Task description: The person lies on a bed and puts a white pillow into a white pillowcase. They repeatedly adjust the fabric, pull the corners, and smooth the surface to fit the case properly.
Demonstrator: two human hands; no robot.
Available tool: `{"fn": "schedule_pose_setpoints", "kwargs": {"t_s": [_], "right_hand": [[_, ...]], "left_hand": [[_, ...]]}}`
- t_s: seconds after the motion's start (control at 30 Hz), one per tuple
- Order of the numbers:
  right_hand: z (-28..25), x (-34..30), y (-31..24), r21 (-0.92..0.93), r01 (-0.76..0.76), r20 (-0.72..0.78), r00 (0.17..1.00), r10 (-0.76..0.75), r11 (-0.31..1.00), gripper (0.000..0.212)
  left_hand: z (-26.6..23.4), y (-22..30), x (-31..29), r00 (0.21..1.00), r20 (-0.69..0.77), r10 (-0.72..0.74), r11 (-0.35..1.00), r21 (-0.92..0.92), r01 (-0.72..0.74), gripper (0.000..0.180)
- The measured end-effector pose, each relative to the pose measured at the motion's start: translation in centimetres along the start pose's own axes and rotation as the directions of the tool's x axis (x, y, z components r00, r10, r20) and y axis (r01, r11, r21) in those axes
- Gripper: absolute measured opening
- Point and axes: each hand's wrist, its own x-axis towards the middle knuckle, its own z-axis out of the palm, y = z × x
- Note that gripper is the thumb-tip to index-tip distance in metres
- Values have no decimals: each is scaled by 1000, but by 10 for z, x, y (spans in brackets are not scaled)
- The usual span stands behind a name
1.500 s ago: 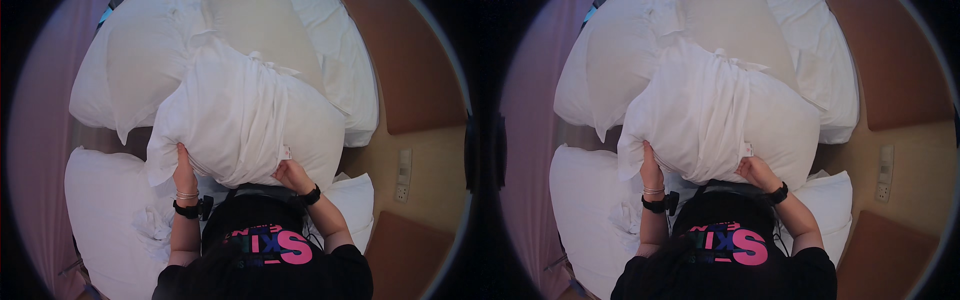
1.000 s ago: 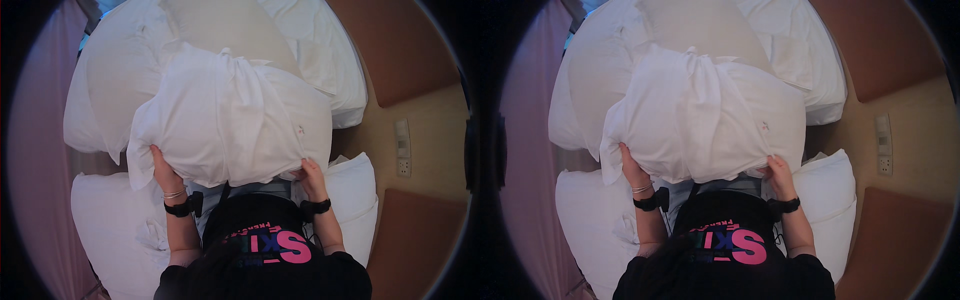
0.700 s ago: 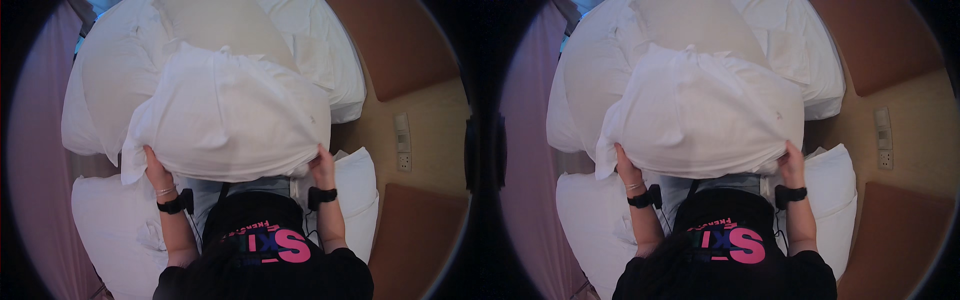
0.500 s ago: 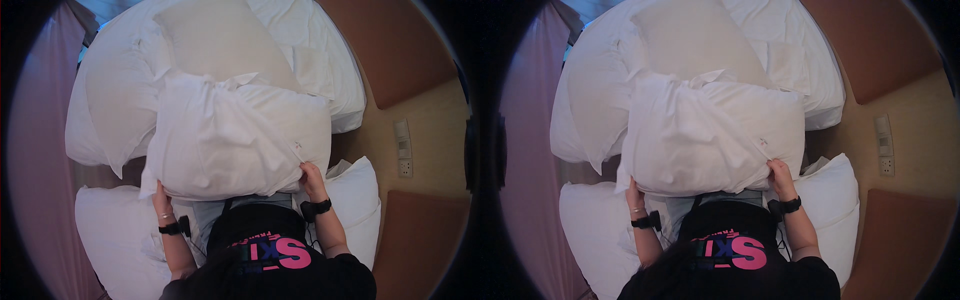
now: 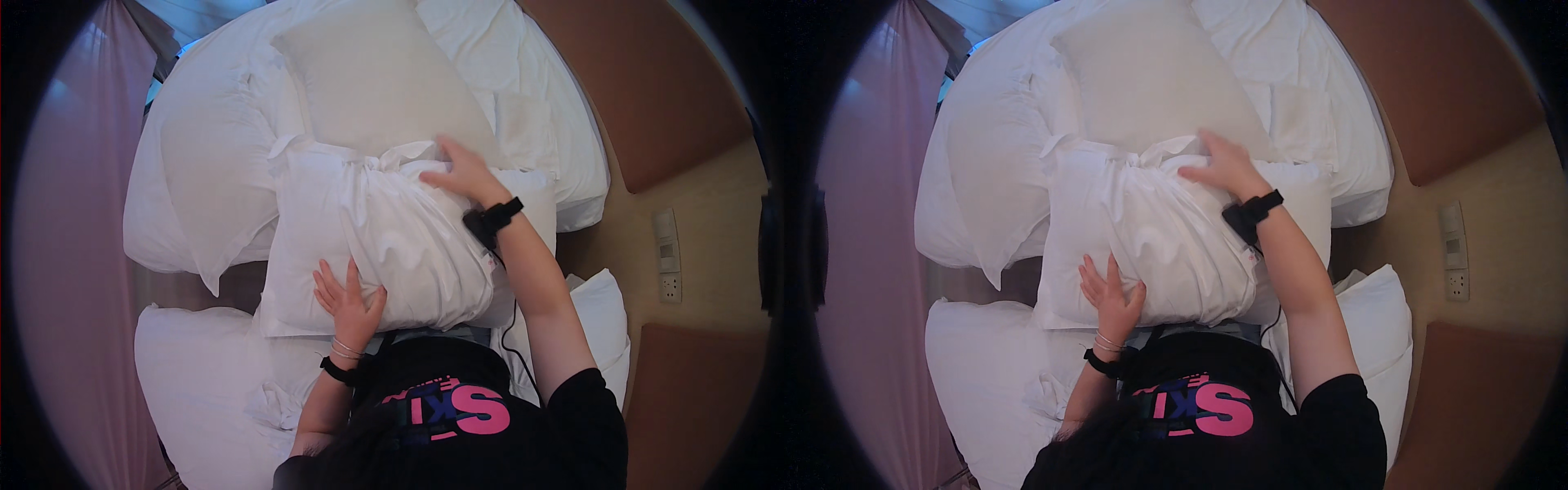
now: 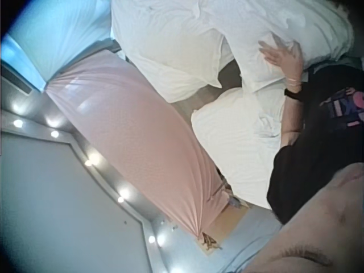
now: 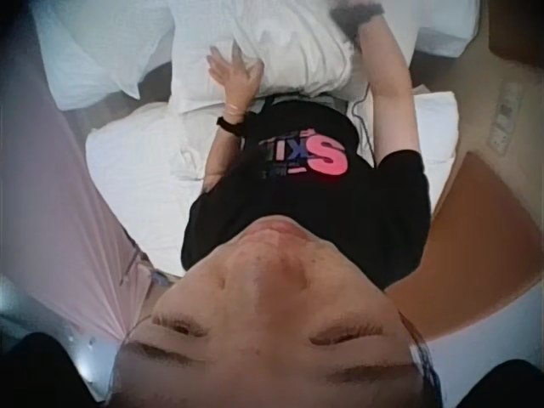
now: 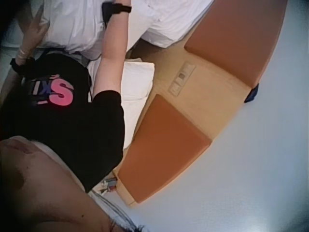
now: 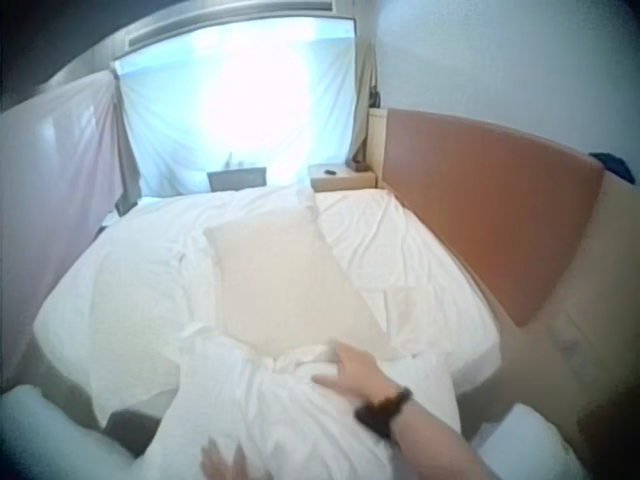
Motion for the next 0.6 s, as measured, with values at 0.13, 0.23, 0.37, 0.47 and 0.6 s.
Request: {"fn": "schedule_pose_setpoints", "kwargs": {"t_s": [0.13, 0.23, 0.37, 0.47, 0.6], "right_hand": [[27, -22, -8, 93, -215, 350, 921, 170, 972, 51], [25, -60, -41, 99, -260, 294, 930, 221, 961, 36], [-30, -90, -108, 314, -190, 157, 977, 147, 930, 24], [-75, -92, -150, 199, 374, -130, 926, -354, 906, 23], [-109, -103, -179, 199, 558, -47, 826, -561, 806, 28]], "left_hand": [[1, -13, -12, 999, 38, -13, 999, -36, 14, 79], [0, -25, -27, 1000, -3, 24, 999, -44, -24, 78], [-11, -44, -40, 971, -232, 60, 962, -245, -118, 79], [-52, -54, -25, 902, -432, 9, 916, -359, -181, 84], [-132, -39, 14, 662, -744, -90, 863, -390, -321, 91]]}}
